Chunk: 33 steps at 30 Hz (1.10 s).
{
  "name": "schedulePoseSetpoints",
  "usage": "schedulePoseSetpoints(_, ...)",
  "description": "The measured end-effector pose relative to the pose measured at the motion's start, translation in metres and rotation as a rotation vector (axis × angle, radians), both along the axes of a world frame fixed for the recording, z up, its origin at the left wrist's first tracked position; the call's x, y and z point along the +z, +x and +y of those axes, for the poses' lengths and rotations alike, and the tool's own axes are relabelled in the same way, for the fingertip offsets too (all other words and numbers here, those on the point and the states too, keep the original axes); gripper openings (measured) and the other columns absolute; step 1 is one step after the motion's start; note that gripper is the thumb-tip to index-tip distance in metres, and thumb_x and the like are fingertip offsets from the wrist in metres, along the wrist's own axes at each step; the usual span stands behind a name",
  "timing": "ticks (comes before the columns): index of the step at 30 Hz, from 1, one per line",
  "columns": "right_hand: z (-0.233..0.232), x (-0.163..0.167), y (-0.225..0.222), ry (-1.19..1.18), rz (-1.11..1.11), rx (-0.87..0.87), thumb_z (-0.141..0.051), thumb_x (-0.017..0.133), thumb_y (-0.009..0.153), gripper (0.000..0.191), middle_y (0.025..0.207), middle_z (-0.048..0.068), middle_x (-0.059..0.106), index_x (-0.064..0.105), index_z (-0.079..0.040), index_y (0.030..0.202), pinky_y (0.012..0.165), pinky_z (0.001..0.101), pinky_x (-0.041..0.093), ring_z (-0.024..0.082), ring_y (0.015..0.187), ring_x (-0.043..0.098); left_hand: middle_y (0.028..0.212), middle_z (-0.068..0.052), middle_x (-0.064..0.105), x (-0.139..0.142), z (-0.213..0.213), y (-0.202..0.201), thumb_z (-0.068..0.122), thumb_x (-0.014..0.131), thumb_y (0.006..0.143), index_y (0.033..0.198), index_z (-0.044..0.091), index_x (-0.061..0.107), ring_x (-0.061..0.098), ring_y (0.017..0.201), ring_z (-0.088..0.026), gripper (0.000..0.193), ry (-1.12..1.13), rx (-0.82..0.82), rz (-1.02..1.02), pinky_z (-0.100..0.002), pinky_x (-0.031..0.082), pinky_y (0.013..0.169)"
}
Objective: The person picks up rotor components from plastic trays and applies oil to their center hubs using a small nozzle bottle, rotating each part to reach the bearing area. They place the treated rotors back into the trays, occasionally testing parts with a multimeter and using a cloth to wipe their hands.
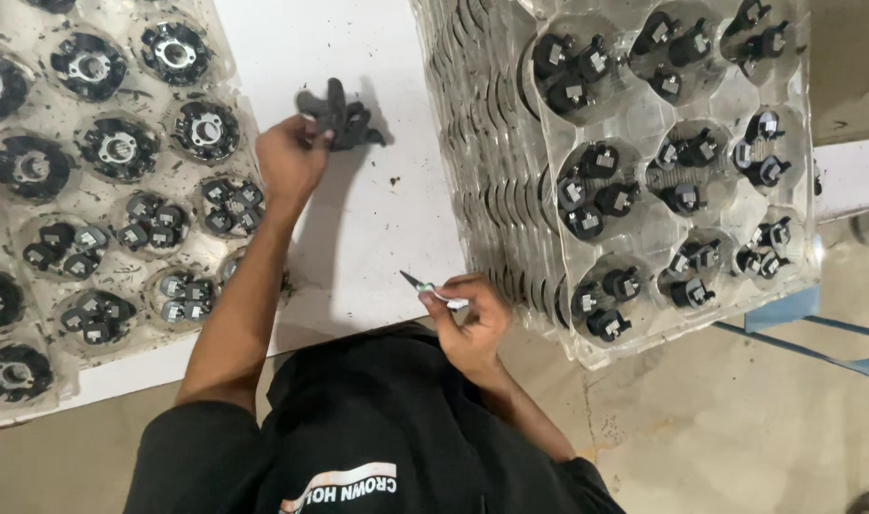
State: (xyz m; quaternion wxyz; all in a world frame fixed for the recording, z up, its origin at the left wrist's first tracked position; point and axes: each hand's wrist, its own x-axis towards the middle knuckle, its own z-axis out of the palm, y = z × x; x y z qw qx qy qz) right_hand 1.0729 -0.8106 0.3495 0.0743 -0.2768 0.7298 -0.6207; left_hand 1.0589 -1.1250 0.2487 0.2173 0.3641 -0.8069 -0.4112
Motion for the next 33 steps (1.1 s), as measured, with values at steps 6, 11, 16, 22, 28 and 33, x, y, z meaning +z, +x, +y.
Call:
schedulePoseSetpoints(6,-0.043,-0.035,0.004,-0.217,-0.265,-0.007,0.004,0.078,0.092,0.021,0.103,0.006,0.068,0.063,-0.003,0.105,0.077,0.0234,0.052,0.009,0.090,0.064,0.078,-0.004,0.066,-0.014,0.057,0.072,0.005,0.071,0.102,0.083,0.001,0.067,0.065,0.068,-0.014,0.020,0.919,0.056,0.460,-0.030,0.058,0.067)
schedulePoseSetpoints(11,-0.080,-0.049,0.024,-0.218,-0.343,0.023,0.004,0.076,0.095,0.019,0.101,0.006,0.070,0.062,-0.002,0.105,0.077,0.0229,0.053,0.009,0.091,0.066,0.084,-0.005,0.072,0.001,0.092,0.124,0.000,0.066,0.099,0.094,-0.002,0.071,0.069,0.073,-0.015,0.007,1.115,0.058,0.495,-0.030,0.059,0.074)
schedulePoseSetpoints(16,-0.104,-0.045,0.056,-0.239,-0.368,0.020,0.002,0.073,0.097,0.013,0.098,0.008,0.073,0.062,0.000,0.105,0.075,0.0232,0.055,0.009,0.086,0.067,0.097,-0.006,0.074,0.006,0.084,0.160,-0.001,0.061,0.096,0.111,-0.003,0.073,0.070,0.086,-0.015,0.019,1.210,-0.013,0.588,-0.032,0.061,0.084)
schedulePoseSetpoints(22,-0.134,-0.037,0.091,-0.282,-0.415,0.041,0.000,0.073,0.098,0.012,0.094,0.009,0.074,0.062,0.001,0.103,0.074,0.0251,0.057,0.010,0.083,0.069,0.099,-0.006,0.070,-0.007,0.055,0.198,-0.007,0.061,0.094,0.121,0.007,0.061,0.070,0.086,-0.020,0.030,1.513,0.047,0.744,-0.037,0.060,0.079)
schedulePoseSetpoints(28,-0.161,-0.039,0.119,-0.281,-0.654,0.072,-0.003,0.073,0.096,0.011,0.093,0.010,0.074,0.065,0.003,0.100,0.071,0.0299,0.061,0.012,0.080,0.069,0.100,-0.003,0.065,-0.009,0.032,0.227,-0.011,0.061,0.098,0.113,0.004,0.058,0.068,0.094,-0.021,0.021,1.534,-0.141,0.877,-0.044,0.061,0.087)
schedulePoseSetpoints(33,-0.183,-0.051,0.143,-0.274,-0.697,0.069,-0.002,0.075,0.096,0.012,0.092,0.012,0.074,0.065,0.004,0.100,0.070,0.0291,0.058,0.013,0.079,0.069,0.095,-0.001,0.065,-0.006,0.010,0.245,-0.011,0.060,0.098,0.113,0.002,0.064,0.064,0.087,-0.016,0.021,1.352,-0.152,0.876,-0.036,0.057,0.083)
